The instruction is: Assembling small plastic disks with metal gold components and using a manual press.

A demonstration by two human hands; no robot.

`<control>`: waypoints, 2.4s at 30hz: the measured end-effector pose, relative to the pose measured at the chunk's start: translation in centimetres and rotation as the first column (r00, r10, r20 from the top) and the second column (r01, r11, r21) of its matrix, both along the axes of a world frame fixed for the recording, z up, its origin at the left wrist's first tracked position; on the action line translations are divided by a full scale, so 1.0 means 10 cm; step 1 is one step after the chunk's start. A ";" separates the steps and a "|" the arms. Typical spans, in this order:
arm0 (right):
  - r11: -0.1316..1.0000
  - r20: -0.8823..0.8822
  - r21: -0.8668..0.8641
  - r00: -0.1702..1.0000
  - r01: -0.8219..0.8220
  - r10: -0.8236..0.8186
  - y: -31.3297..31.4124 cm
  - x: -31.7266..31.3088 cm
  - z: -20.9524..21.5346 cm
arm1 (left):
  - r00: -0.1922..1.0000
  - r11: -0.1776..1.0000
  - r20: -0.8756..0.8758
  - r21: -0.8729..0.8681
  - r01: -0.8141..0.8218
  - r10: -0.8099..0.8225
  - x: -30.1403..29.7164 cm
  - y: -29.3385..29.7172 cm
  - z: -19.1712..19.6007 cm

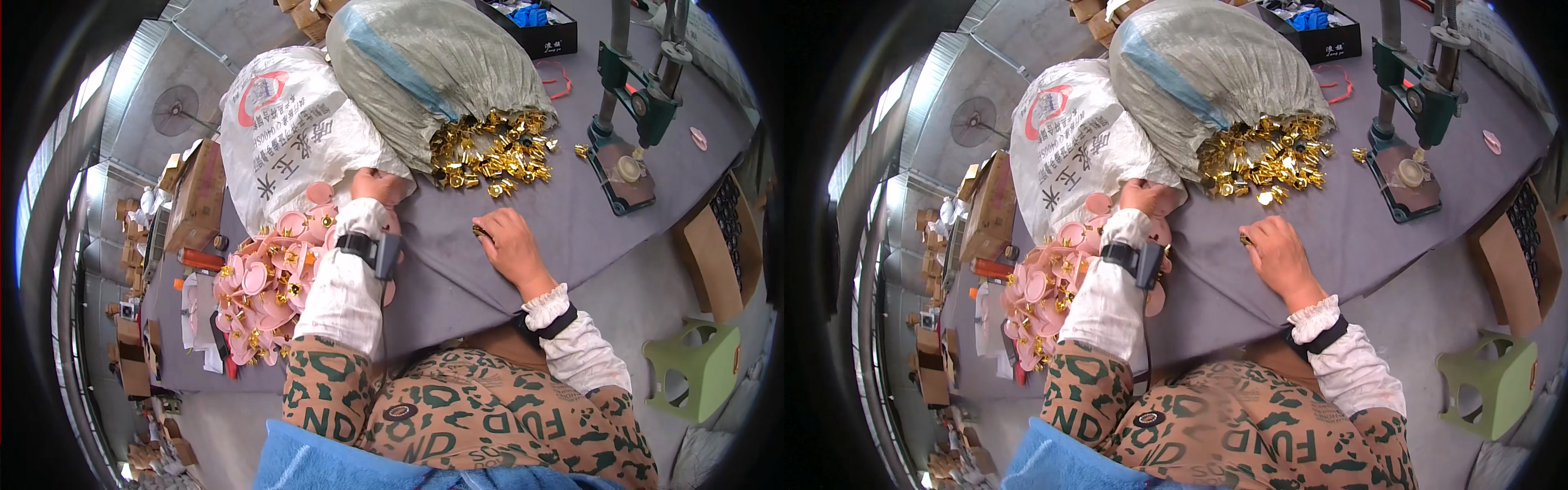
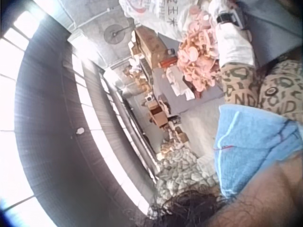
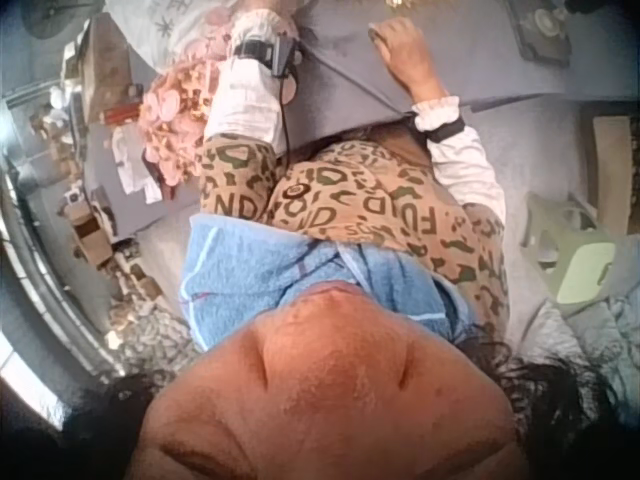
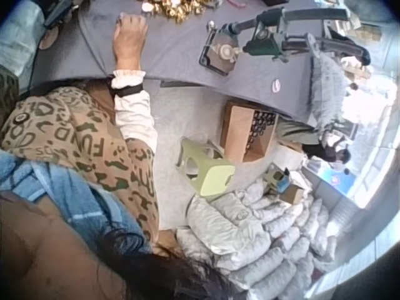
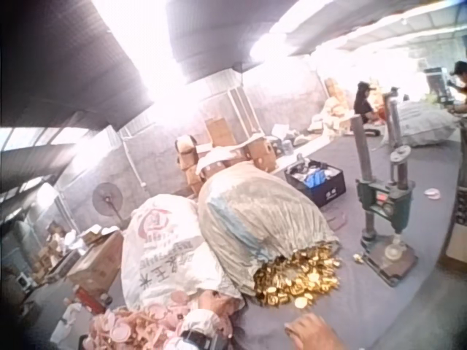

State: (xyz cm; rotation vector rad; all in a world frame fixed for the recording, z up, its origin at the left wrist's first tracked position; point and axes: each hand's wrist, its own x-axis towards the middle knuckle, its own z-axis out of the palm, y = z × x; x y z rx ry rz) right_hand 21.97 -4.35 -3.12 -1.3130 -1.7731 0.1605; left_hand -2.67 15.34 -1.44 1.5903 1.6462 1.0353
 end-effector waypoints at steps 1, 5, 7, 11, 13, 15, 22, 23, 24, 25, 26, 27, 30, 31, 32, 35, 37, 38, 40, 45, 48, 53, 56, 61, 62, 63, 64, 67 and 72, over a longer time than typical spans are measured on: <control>1.000 0.006 0.004 1.000 0.005 -0.005 -0.01 0.01 -0.02 | 0.999 0.998 0.042 -0.066 0.014 -0.011 0.25 -0.34 0.30; 1.000 0.016 0.008 1.000 -0.012 0.011 -0.02 0.00 -0.01 | 0.994 0.993 -0.093 0.094 0.067 -0.058 0.31 -0.53 -0.01; 1.000 0.018 -0.001 1.000 0.006 -0.006 -0.03 0.01 -0.01 | 0.961 0.969 -0.263 0.207 0.139 -0.081 0.45 -0.81 0.05; 1.000 0.017 0.006 1.000 0.015 -0.015 -0.02 -0.01 -0.06 | 0.774 0.897 -0.613 0.239 0.371 -0.157 0.69 -1.39 0.20; 0.999 0.019 0.030 1.000 0.019 -0.019 -0.02 0.00 -0.07 | 0.735 0.895 -0.650 0.190 0.403 -0.193 0.72 -1.58 0.26; 1.000 0.002 0.024 1.000 0.018 -0.018 -0.01 -0.01 -0.08 | 0.671 0.817 -0.692 0.206 0.538 -0.267 0.67 -1.66 0.25; 1.000 0.009 0.019 1.000 0.006 -0.007 0.02 -0.01 -0.10 | 0.967 0.943 0.018 0.224 0.245 -0.255 0.34 -1.62 0.31; 1.000 0.023 0.017 1.000 0.000 0.000 0.01 -0.02 -0.10 | 0.960 0.970 0.160 0.122 0.210 -0.228 0.31 -1.60 0.33; 1.000 -0.004 0.021 1.000 0.003 -0.003 0.01 -0.01 -0.08 | 0.959 0.972 0.175 0.125 0.201 -0.221 0.31 -1.60 0.40; 1.000 -0.030 0.024 1.000 0.007 -0.006 0.00 0.00 -0.05 | 0.913 0.974 0.340 0.096 0.206 -0.226 0.32 -1.62 0.45; 1.000 -0.012 0.023 1.000 0.002 -0.001 -0.02 -0.01 -0.02 | 0.839 0.974 0.496 0.068 0.217 -0.222 0.33 -1.64 0.52; 0.999 -0.257 -0.034 0.966 -0.018 0.009 -0.06 -0.04 0.03 | 0.787 0.972 0.572 0.095 0.217 -0.231 0.36 -1.71 0.60; 0.993 -0.465 -0.058 0.883 -0.106 0.067 -0.25 -0.29 0.44 | 0.707 0.960 0.655 0.118 0.253 -0.267 0.26 -1.72 0.41; 0.991 -0.464 -0.033 0.880 -0.133 0.103 -0.33 -0.38 0.56 | 0.683 0.951 0.675 0.096 0.293 -0.279 0.25 -1.77 0.42; 0.990 -0.452 -0.043 0.886 -0.137 0.103 -0.36 -0.45 0.61 | 0.674 0.953 0.688 0.093 0.288 -0.270 0.24 -1.82 0.40; 0.992 -0.398 0.040 0.909 -0.116 0.122 -0.35 -0.59 0.64 | 0.876 0.942 0.347 0.126 0.310 -0.335 0.25 -1.99 0.41; 0.991 -0.329 0.067 0.935 -0.114 0.130 -0.35 -0.59 0.62 | 0.928 0.933 0.198 0.247 0.263 -0.314 0.27 -2.09 0.48; 0.989 -0.270 0.099 0.953 -0.111 0.134 -0.35 -0.59 0.63 | 0.963 0.901 0.035 0.364 0.235 -0.266 0.28 -2.12 0.53; 0.977 -0.096 0.181 0.986 -0.115 0.134 -0.38 -0.60 0.66 | 0.967 0.879 0.017 0.421 0.223 -0.253 0.24 -2.18 0.59; 0.938 0.045 0.305 0.986 -0.166 0.161 -0.42 -0.66 0.59 | 0.945 0.895 -0.137 0.303 0.326 -0.298 0.13 -2.30 0.58; 0.977 -0.512 -0.098 0.852 -0.187 0.111 -0.46 -0.69 0.49 | 0.934 0.812 -0.227 0.465 0.354 -0.277 0.10 -2.29 0.47; 0.786 -0.937 -0.257 0.344 -0.563 -0.060 -0.47 -0.87 0.57 | 0.943 0.830 -0.147 0.448 0.333 -0.299 -0.08 -2.24 0.42; 0.873 -0.723 -0.320 0.690 -0.368 0.026 -0.25 -0.59 0.38 | 0.970 0.949 0.176 0.294 0.114 -0.171 -0.40 -2.08 0.71; 0.968 0.182 0.079 0.951 0.239 -0.250 0.31 0.30 0.00 | 0.853 0.856 -0.377 0.498 -0.143 0.362 -1.13 -1.82 1.03; 0.968 0.178 0.081 0.952 0.240 -0.250 0.36 0.35 -0.08 | 0.866 0.800 -0.335 0.589 -0.115 0.371 -1.03 -1.81 1.00; 0.969 0.195 0.029 0.949 0.245 -0.246 0.41 0.32 -0.11 | 0.875 0.733 -0.293 0.674 -0.096 0.385 -0.92 -1.81 0.96; 0.966 0.219 -0.021 0.944 0.259 -0.248 0.45 0.33 -0.13 | 0.974 0.753 -0.143 0.657 -0.038 0.174 -0.64 -1.87 0.81; 0.957 0.179 -0.005 0.942 0.291 -0.286 0.52 0.36 -0.23 | 0.775 0.737 -0.626 0.484 0.471 -0.084 -0.01 -1.85 0.48; 0.949 -0.056 -0.039 0.947 0.313 -0.315 0.45 0.33 -0.22 | 0.549 0.820 -0.831 0.254 0.513 -0.086 0.27 -1.76 0.06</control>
